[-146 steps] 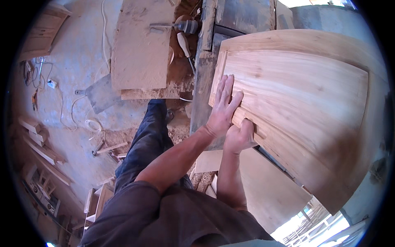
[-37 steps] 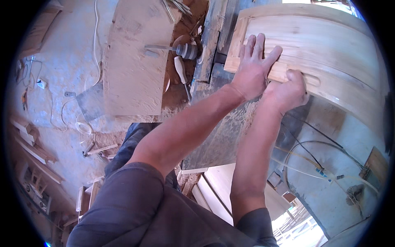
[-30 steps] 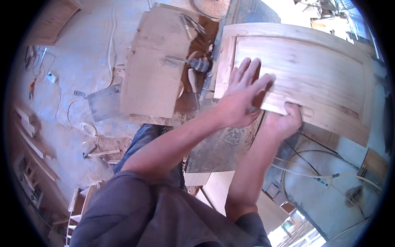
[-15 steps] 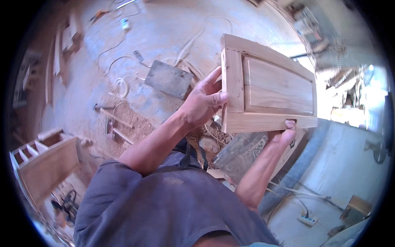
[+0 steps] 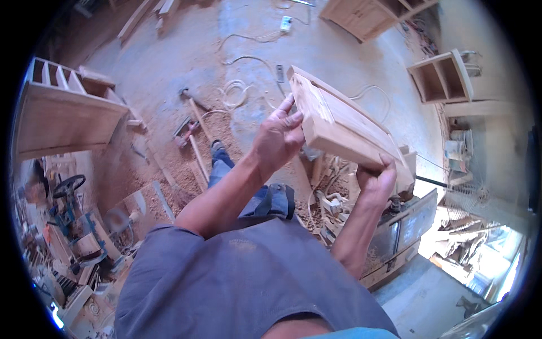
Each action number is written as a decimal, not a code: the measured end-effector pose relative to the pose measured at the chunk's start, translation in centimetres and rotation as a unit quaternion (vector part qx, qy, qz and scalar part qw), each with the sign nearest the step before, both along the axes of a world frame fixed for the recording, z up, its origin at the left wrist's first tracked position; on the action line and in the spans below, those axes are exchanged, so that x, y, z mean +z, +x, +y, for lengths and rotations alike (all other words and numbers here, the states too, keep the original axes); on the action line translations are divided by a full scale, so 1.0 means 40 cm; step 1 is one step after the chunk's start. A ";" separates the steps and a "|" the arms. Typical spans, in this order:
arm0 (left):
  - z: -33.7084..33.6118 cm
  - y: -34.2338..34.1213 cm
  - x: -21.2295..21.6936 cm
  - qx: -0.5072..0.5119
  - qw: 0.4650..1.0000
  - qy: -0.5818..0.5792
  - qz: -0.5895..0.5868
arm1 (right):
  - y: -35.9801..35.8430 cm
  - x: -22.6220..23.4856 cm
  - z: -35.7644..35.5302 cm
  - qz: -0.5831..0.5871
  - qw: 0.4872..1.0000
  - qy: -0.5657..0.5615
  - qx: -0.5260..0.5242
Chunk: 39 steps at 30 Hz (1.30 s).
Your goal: The person repeatedly picks up a wooden panel, places it on a workbench, and then moves it to a stack of similar panels. This cycle is performed multiple times throughout the clip.
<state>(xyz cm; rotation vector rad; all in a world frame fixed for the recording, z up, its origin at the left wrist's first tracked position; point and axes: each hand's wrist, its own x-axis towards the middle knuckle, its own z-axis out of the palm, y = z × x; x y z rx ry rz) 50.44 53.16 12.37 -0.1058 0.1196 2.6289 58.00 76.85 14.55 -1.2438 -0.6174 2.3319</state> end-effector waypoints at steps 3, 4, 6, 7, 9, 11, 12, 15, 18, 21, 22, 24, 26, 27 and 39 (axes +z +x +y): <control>-0.197 -0.078 -0.074 0.042 0.999 0.027 -0.014 | -0.146 -0.043 -0.193 -0.065 0.997 0.029 0.022; -0.262 -0.104 -0.083 0.051 0.998 -0.006 -0.024 | -0.188 -0.064 -0.255 -0.034 0.998 0.023 0.045; -0.395 -0.150 -0.105 0.079 0.995 -0.022 -0.058 | -0.265 -0.093 -0.382 -0.025 0.996 0.022 0.080; -0.455 -0.173 -0.113 0.094 0.992 -0.028 -0.075 | -0.307 -0.096 -0.452 -0.021 0.995 0.022 0.099; -0.563 -0.219 -0.138 0.134 0.985 -0.043 -0.098 | -0.392 -0.141 -0.563 -0.028 0.993 0.023 0.116; -0.675 -0.248 -0.164 0.169 0.978 -0.031 -0.116 | -0.455 -0.131 -0.700 -0.046 0.986 0.032 0.159; -0.721 -0.259 -0.175 0.184 0.975 -0.011 -0.121 | -0.484 -0.140 -0.747 -0.048 0.985 0.031 0.165; -0.846 -0.289 -0.182 0.233 0.966 -0.006 -0.114 | -0.559 -0.159 -0.874 -0.034 0.982 0.011 0.185; -0.953 -0.294 -0.164 0.262 0.955 0.042 -0.131 | -0.623 -0.160 -0.989 -0.019 0.973 -0.010 0.231; -1.029 -0.307 -0.170 0.314 0.939 0.029 -0.138 | -0.690 -0.152 -1.090 -0.050 0.963 -0.001 0.266; -1.052 -0.306 -0.188 0.320 0.933 -0.145 -0.077 | -0.714 -0.174 -1.105 -0.040 0.959 0.005 0.282; -1.100 -0.305 -0.179 0.306 0.909 -0.278 -0.052 | -0.760 -0.181 -1.146 -0.047 0.949 0.021 0.311; -1.143 -0.319 -0.208 0.325 0.917 -0.226 -0.055 | -0.808 -0.170 -1.204 -0.027 0.939 0.047 0.340; -1.166 -0.332 -0.218 0.329 0.921 -0.193 -0.079 | -0.847 -0.187 -1.215 -0.016 0.933 0.060 0.355; -1.618 -0.989 -0.309 0.342 0.560 -0.751 -0.074 | -1.486 -0.270 -1.625 0.126 0.812 0.199 0.534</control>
